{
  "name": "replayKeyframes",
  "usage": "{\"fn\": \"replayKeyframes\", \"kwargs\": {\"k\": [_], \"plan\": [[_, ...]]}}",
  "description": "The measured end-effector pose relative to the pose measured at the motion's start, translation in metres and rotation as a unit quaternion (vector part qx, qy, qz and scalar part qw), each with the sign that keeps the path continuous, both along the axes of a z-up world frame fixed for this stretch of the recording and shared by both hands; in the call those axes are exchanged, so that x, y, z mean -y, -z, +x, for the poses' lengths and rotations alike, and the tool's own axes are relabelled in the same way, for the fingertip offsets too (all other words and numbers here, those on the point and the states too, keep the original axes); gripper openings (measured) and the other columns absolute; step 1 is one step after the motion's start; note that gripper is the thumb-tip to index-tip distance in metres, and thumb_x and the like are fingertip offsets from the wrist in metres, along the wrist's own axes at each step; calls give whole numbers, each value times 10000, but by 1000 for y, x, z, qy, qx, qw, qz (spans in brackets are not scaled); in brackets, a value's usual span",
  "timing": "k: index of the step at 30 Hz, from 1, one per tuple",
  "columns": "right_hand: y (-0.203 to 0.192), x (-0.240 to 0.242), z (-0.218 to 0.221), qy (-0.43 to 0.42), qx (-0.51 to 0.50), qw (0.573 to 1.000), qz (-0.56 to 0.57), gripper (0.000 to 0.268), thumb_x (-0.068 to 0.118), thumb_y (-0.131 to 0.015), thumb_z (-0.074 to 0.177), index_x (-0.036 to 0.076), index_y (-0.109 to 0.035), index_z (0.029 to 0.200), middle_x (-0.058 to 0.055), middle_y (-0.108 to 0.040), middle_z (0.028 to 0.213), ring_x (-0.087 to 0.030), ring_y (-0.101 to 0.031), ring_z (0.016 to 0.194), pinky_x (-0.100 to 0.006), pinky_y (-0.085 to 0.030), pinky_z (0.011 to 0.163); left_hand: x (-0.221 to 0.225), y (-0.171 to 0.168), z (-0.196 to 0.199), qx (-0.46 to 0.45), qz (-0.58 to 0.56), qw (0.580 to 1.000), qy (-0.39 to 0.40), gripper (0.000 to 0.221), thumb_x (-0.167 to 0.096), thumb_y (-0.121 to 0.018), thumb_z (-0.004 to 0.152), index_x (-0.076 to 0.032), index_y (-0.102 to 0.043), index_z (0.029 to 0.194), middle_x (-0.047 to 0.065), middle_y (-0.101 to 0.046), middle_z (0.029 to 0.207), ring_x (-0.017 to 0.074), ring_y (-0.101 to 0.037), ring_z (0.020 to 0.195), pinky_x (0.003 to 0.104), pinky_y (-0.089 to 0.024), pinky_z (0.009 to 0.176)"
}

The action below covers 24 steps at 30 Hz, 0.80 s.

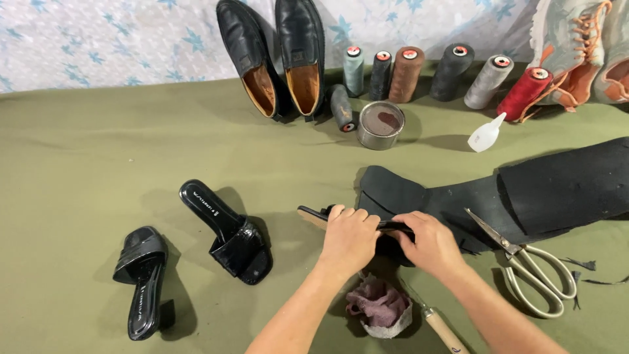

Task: Applying adhesive to a sandal heel and trimming the attached material with scissors to fit.

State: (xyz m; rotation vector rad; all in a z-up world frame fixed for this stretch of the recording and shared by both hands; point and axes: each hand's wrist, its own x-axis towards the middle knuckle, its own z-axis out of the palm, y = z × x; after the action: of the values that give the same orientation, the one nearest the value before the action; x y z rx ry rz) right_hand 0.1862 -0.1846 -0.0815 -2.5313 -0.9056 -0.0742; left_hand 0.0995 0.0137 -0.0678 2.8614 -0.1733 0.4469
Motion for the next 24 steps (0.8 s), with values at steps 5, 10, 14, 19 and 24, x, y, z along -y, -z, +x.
{"fn": "replayKeyframes", "kwargs": {"k": [5, 10, 14, 19, 24], "plan": [[6, -3, -10, 0, -63, 993, 99, 314, 188, -741, 827, 218, -758, 1140, 14, -752, 1016, -246, -720, 1026, -346, -603, 859, -4, -2, -3, -7, 25, 999, 25, 213, -294, -620, 970, -119, -675, 1079, 71, -629, 880, 254, -635, 868, 454, -367, 978], [2, -5, -11, 12, -71, 989, 131, 299, 183, -789, 801, 222, -776, 1097, 13, -761, 1017, -241, -724, 1030, -352, -608, 861, -2, -10, -8, 27, -2, 999, 39, 254, -298, -551, 1024, -109, -697, 1112, 60, -681, 925, 241, -655, 888, 414, -389, 952], [-9, -7, -5, 13, -90, 988, 125, 264, 174, -798, 781, 200, -798, 1044, -11, -775, 959, -260, -735, 985, -365, -614, 841, 5, -32, -13, 13, -10, 1000, 18, 208, -168, -559, 1027, -51, -729, 1051, 61, -670, 865, 199, -630, 856, 353, -398, 956], [6, -8, 3, 16, -67, 990, 122, 258, 207, -816, 744, 211, -813, 1002, -16, -782, 908, -268, -745, 944, -389, -627, 812, -2, -15, -5, 19, -28, 999, 39, 217, -221, -548, 1047, -68, -700, 1024, 38, -667, 877, 213, -625, 833, 371, -403, 974], [-8, -8, -1, 4, -94, 989, 110, 245, 319, -793, 835, 207, -813, 1052, 57, -803, 995, -183, -732, 706, -354, -592, 615, 6, -34, -7, 115, 22, 993, 12, 176, -220, -753, 827, -165, -612, 739, -16, -597, 649, 242, -573, 655, 387, -400, 756]]}}
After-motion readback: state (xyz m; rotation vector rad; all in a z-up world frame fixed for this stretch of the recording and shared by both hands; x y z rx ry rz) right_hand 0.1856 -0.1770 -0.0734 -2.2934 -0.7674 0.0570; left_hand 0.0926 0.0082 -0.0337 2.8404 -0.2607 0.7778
